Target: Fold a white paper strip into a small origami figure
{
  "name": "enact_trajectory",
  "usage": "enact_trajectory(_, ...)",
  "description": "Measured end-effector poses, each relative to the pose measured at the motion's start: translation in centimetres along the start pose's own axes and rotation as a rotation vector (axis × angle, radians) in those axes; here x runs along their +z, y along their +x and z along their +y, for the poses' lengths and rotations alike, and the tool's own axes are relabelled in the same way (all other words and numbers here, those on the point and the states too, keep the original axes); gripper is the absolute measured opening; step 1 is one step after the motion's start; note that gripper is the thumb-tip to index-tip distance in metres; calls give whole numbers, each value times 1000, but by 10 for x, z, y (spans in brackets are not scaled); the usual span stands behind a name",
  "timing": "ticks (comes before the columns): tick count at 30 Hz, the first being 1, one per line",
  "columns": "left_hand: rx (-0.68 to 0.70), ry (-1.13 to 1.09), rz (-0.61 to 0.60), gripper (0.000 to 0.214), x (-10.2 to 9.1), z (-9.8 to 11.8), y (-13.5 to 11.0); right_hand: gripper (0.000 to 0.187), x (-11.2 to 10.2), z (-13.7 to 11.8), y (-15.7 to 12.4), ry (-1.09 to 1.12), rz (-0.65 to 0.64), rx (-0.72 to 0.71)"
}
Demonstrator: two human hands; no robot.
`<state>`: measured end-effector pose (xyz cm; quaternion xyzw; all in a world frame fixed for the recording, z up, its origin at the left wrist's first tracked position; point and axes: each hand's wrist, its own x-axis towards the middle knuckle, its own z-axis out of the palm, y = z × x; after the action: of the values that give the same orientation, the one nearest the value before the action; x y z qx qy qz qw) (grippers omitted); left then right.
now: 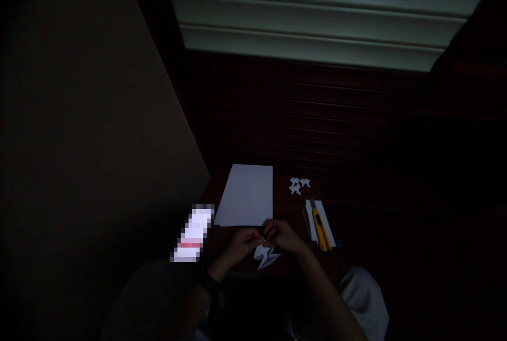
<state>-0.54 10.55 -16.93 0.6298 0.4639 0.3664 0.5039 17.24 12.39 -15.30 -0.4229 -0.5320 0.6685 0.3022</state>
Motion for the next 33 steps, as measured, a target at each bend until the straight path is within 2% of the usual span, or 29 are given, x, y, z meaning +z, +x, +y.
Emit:
enact_trajectory(9, 2, 35, -10, 21, 3, 3, 0, 25, 0, 16, 7, 96, 78, 25)
enact_trajectory(18, -18, 51, -9, 24, 2, 1, 0, 36, 4, 4, 1, -10, -22, 9)
enact_trajectory(21, -13, 67, -3, 27, 3, 5, 0, 33, 3, 7, 3, -29, 24, 17)
enact_trajectory(26, 18, 80, -16, 32, 4, 15, -3, 22, -2, 13, 7, 58, 154, -19)
enact_trajectory(30, 4, 86, -50, 31, 3, 18, -4, 27, -1, 16, 5, 68, 238, -70)
enact_trajectory(33, -8, 94, -44, 31, 4, 15, -2, 35, 0, 16, 2, 82, 223, -78)
